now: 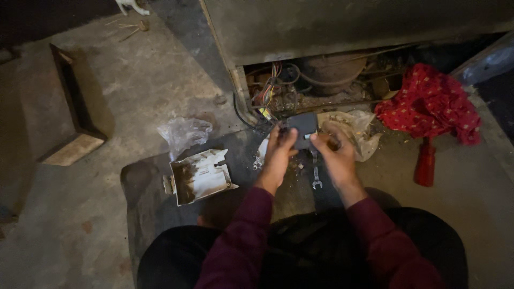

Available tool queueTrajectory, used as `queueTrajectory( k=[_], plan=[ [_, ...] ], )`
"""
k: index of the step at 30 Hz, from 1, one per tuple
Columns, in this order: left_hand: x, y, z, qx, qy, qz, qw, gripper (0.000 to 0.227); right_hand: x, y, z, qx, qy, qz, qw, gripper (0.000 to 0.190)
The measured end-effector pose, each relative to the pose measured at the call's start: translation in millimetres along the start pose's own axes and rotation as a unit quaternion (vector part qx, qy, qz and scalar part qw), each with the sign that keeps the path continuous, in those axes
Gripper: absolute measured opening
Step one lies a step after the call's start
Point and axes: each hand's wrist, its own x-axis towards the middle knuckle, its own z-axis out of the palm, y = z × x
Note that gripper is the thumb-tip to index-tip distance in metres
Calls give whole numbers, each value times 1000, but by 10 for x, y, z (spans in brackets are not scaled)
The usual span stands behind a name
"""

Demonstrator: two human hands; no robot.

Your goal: The person sits on the floor and works on an electrical component, manipulating wires and a small white box. They connect wires to the component and place it into a metal housing.

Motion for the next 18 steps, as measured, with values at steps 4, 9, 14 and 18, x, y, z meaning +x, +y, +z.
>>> queueTrajectory(
  k=[4,9,14,18],
  plan=[
    [66,-128,17,-40,26,-30,998,71,63,238,-54,-23,-8,64,998,55],
    [106,-113,-81,-115,-6,-50,992,66,82,290,-54,-17,-57,122,991,59],
    [93,-85,-40,-93,14,-70,993,63,-6,212,35,-79,-76,-45,993,59],
    [107,-76,24,-73,-13,-65,995,63,0,121,9,-40,-37,-2,999,50]
  ],
)
